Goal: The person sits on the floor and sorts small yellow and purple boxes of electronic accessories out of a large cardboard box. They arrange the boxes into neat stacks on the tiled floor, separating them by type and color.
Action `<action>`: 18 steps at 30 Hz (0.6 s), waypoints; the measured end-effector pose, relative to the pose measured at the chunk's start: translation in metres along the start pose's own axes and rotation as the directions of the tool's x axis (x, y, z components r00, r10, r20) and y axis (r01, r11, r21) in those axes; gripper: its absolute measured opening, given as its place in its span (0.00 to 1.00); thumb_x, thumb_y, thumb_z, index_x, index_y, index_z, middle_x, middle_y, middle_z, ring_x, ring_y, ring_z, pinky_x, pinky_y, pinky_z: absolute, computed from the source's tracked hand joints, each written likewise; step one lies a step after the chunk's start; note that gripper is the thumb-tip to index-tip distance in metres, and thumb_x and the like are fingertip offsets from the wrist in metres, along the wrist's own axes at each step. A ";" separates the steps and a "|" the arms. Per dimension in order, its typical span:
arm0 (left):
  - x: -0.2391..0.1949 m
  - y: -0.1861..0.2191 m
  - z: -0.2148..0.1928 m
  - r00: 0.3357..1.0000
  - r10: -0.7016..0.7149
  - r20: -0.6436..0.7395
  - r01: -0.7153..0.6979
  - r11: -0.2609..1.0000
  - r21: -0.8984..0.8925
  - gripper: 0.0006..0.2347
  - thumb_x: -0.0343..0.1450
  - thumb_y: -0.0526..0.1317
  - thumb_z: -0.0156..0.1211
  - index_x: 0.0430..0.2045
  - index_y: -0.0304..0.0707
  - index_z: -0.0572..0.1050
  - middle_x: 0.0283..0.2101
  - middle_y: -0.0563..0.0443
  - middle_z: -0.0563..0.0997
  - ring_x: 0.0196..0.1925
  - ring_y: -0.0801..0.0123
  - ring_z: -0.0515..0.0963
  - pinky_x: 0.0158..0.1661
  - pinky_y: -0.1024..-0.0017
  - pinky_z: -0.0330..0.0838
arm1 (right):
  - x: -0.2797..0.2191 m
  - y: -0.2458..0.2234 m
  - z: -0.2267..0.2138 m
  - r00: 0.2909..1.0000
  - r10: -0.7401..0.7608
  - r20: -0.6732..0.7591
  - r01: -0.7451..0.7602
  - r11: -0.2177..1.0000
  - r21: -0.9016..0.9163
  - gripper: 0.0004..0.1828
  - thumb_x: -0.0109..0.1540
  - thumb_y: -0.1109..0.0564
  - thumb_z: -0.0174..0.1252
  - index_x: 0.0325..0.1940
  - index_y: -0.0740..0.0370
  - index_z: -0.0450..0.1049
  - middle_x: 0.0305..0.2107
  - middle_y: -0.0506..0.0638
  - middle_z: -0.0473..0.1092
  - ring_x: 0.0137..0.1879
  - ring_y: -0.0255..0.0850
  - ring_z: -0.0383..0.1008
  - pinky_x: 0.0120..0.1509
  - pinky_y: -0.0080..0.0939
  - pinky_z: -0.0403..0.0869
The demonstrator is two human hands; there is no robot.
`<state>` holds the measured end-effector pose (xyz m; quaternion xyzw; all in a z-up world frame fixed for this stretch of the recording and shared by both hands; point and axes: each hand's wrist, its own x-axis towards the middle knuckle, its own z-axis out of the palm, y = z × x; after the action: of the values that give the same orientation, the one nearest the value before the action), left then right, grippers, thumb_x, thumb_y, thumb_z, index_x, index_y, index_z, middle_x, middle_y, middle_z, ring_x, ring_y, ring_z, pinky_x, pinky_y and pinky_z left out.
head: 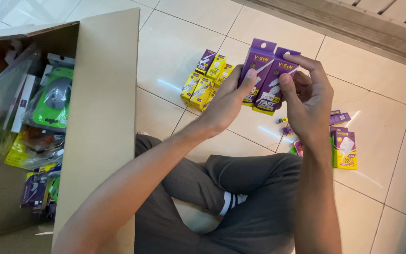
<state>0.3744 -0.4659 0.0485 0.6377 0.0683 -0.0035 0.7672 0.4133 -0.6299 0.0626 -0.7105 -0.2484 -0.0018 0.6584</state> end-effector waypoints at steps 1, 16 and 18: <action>0.017 -0.019 -0.001 0.990 0.125 0.069 -0.121 0.991 -0.066 0.24 0.77 0.55 0.46 0.60 0.37 0.64 0.60 0.43 0.73 0.64 0.66 0.67 0.64 0.59 0.63 | 0.003 0.014 -0.006 0.998 -0.065 -0.008 0.065 0.998 -0.022 0.17 0.75 0.56 0.52 0.66 0.61 0.64 0.40 0.62 0.72 0.42 0.42 0.74 0.41 0.36 0.75; 0.071 -0.063 0.012 0.958 0.176 0.225 -0.128 0.969 -0.214 0.26 0.81 0.58 0.48 0.68 0.40 0.63 0.63 0.45 0.69 0.67 0.65 0.67 0.69 0.53 0.59 | 0.025 0.081 -0.045 0.980 -0.193 -0.054 0.190 0.980 -0.063 0.14 0.75 0.60 0.51 0.65 0.64 0.64 0.39 0.64 0.72 0.40 0.47 0.75 0.37 0.40 0.76; 0.056 -0.053 0.012 0.964 0.133 0.229 -0.084 0.974 -0.211 0.28 0.80 0.61 0.45 0.68 0.42 0.62 0.63 0.44 0.69 0.66 0.63 0.68 0.69 0.53 0.59 | 0.024 0.083 -0.045 0.986 -0.165 -0.036 0.164 0.986 -0.031 0.15 0.75 0.60 0.52 0.66 0.65 0.64 0.38 0.64 0.71 0.37 0.47 0.75 0.34 0.39 0.76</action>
<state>0.4267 -0.4834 -0.0074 0.5554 -0.0610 -0.0320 0.8287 0.4789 -0.6645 -0.0014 -0.6964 -0.2934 -0.0732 0.6509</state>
